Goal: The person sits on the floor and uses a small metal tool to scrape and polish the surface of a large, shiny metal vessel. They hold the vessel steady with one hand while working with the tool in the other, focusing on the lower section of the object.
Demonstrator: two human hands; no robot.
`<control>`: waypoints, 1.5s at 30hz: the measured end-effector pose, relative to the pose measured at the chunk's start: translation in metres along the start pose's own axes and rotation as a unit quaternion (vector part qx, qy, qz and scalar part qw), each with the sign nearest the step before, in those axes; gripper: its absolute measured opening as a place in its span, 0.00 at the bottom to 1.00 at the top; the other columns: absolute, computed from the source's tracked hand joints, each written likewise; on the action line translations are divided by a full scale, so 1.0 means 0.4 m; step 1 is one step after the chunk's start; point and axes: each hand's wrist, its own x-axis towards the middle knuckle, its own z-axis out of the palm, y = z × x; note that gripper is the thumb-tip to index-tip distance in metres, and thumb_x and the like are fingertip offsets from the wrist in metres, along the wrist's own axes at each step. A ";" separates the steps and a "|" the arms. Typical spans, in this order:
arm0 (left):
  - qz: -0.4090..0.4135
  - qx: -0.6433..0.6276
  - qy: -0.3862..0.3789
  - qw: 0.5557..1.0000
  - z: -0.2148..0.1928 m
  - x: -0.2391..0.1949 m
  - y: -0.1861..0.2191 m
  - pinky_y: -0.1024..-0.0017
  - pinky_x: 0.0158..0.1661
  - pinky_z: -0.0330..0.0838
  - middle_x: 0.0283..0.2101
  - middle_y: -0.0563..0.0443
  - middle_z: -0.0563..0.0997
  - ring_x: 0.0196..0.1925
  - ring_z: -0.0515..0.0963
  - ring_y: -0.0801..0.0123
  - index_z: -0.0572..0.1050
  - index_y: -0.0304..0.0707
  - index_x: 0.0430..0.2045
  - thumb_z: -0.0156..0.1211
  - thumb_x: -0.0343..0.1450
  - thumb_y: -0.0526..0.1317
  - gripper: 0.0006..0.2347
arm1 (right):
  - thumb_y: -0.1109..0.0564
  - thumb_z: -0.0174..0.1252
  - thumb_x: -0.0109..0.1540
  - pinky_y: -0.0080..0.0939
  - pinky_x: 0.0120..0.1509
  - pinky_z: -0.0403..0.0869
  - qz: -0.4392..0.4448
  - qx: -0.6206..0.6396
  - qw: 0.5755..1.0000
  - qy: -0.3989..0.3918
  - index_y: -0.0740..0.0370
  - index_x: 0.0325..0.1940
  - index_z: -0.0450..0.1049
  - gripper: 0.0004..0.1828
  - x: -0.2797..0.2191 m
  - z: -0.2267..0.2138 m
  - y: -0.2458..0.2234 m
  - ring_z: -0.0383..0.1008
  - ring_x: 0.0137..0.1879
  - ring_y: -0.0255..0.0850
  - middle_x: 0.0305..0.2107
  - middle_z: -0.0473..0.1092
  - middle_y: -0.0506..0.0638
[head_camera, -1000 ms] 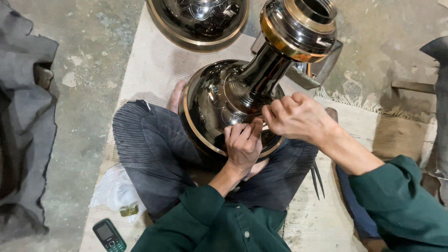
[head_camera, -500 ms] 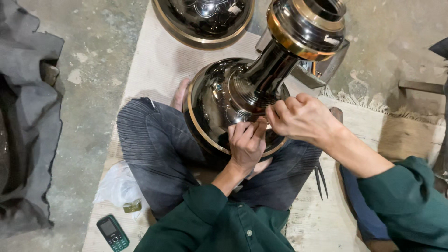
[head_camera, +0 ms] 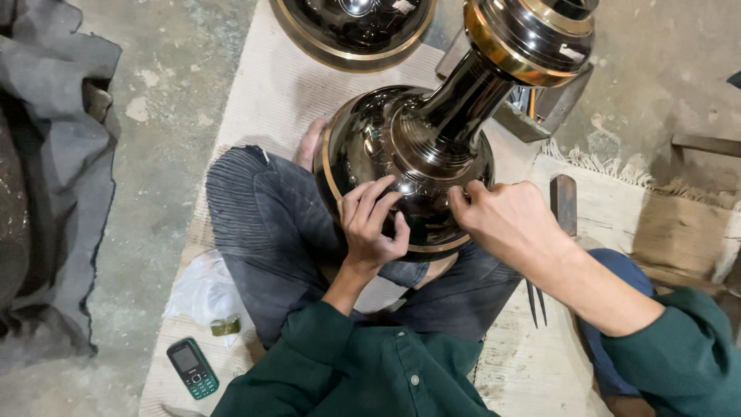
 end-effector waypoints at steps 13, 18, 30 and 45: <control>-0.007 0.008 0.003 1.000 0.009 -0.002 -0.005 0.63 0.59 0.64 0.56 0.51 0.80 0.58 0.75 0.58 0.79 0.36 0.40 0.62 0.63 0.39 0.13 | 0.57 0.58 0.56 0.44 0.24 0.75 0.014 -0.018 0.999 -0.023 0.63 0.41 0.75 0.11 0.015 -0.013 -0.042 0.81 0.28 0.46 0.27 0.74 0.53; -0.007 0.013 0.001 1.000 0.007 -0.002 -0.006 0.63 0.58 0.64 0.56 0.52 0.80 0.58 0.75 0.58 0.79 0.37 0.40 0.61 0.63 0.39 0.13 | 0.58 0.58 0.55 0.45 0.24 0.76 0.010 -0.021 0.999 -0.028 0.62 0.40 0.75 0.10 0.016 -0.015 -0.046 0.81 0.29 0.47 0.27 0.74 0.53; -0.011 0.004 -0.012 1.000 0.002 0.001 -0.002 0.63 0.60 0.64 0.56 0.51 0.80 0.58 0.75 0.57 0.78 0.35 0.40 0.63 0.62 0.38 0.14 | 0.57 0.58 0.57 0.44 0.25 0.76 -0.012 0.004 0.999 -0.037 0.60 0.43 0.76 0.11 -0.004 -0.025 -0.021 0.80 0.30 0.45 0.29 0.72 0.52; -0.017 -0.019 -0.004 1.000 -0.012 0.032 0.011 0.63 0.59 0.65 0.56 0.51 0.80 0.57 0.75 0.57 0.78 0.35 0.40 0.62 0.62 0.37 0.14 | 0.59 0.50 0.63 0.57 0.41 0.77 0.119 0.221 0.957 -0.146 0.61 0.61 0.73 0.21 0.034 -0.082 -0.011 0.79 0.38 0.61 0.35 0.77 0.62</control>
